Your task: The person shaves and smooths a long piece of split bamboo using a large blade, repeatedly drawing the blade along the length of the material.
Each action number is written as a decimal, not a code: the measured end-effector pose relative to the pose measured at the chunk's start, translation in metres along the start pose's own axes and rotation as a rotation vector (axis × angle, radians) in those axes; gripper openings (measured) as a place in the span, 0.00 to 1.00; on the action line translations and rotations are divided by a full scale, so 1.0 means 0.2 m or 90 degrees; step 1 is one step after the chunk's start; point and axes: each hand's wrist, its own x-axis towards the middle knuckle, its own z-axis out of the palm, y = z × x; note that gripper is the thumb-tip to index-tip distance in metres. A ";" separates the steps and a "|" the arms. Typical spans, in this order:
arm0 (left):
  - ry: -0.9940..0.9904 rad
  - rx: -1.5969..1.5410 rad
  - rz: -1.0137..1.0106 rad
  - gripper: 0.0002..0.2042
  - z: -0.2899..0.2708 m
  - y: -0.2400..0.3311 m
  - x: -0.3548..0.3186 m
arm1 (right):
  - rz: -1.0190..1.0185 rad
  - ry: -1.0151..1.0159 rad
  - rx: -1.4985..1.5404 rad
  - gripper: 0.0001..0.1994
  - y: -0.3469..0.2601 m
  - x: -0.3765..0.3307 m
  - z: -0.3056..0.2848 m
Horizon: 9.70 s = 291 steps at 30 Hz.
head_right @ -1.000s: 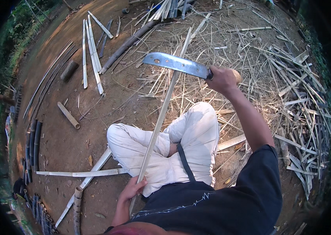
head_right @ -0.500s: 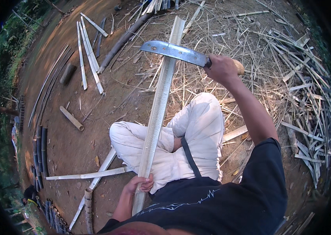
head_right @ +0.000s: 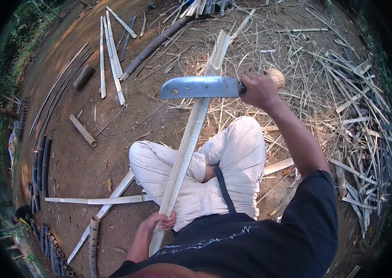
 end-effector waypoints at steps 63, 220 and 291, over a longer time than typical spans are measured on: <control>0.099 -0.062 -0.130 0.14 -0.14 -0.28 -0.08 | 0.182 -0.145 0.023 0.16 0.01 0.07 0.11; 0.971 0.739 0.329 0.25 0.12 -0.35 0.12 | 0.185 -0.309 -0.109 0.20 -0.23 0.36 -0.10; 0.438 0.419 0.445 0.24 0.26 1.25 0.36 | 0.334 -0.547 1.286 0.21 -1.53 -0.59 0.09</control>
